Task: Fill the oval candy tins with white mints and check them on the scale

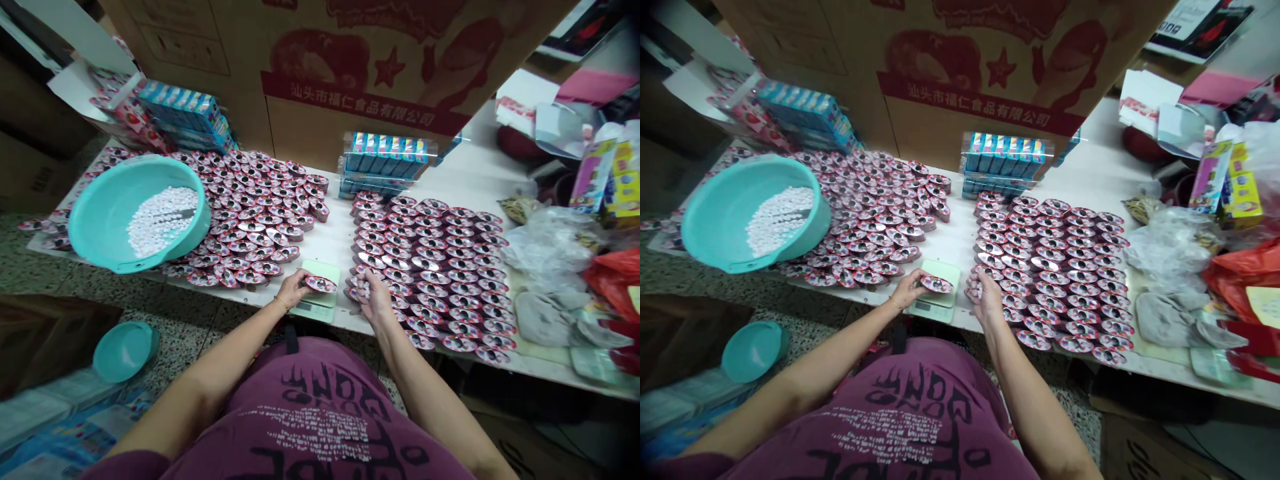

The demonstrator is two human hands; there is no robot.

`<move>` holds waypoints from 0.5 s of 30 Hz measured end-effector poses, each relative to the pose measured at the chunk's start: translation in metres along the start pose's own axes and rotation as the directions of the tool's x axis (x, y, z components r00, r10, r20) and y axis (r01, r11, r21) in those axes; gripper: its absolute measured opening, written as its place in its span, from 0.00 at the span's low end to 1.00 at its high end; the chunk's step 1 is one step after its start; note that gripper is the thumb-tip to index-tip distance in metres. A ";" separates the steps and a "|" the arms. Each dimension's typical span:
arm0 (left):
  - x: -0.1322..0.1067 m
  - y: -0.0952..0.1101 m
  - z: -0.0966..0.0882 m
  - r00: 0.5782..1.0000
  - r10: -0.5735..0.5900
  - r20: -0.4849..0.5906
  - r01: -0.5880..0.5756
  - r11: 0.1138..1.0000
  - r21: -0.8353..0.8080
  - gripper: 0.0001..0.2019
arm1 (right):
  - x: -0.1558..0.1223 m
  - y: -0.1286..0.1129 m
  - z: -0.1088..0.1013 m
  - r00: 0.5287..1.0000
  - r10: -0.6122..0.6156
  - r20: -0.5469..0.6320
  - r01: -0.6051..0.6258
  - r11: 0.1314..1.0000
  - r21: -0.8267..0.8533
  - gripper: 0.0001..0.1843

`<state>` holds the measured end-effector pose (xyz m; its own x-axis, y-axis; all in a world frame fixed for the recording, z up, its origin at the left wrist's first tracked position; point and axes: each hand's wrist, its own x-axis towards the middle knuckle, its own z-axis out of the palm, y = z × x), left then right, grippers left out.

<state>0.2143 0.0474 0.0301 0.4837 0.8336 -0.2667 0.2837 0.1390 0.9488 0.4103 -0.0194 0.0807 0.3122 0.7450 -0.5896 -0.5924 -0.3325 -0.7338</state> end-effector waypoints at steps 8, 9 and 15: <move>-0.028 0.011 -0.018 0.941 -0.221 -0.257 0.108 0.914 -0.391 0.17 | -0.026 -0.002 0.007 0.994 0.102 -0.027 -0.099 0.988 0.119 0.14; -0.033 0.017 -0.019 0.911 -0.286 -0.298 0.118 0.872 -0.476 0.14 | -0.027 0.001 0.019 0.996 0.093 -0.006 -0.091 0.989 0.113 0.14; -0.037 0.063 -0.009 0.867 -0.455 0.203 0.344 0.254 -0.904 0.14 | -0.037 0.012 0.099 0.939 -0.053 0.339 0.139 0.962 -0.235 0.17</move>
<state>0.2070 0.0306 0.1015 0.4581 0.5513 -0.6973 -0.5098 0.8056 0.3020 0.3180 0.0064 0.1277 0.0726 0.9135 -0.4002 -0.3514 -0.3521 -0.8675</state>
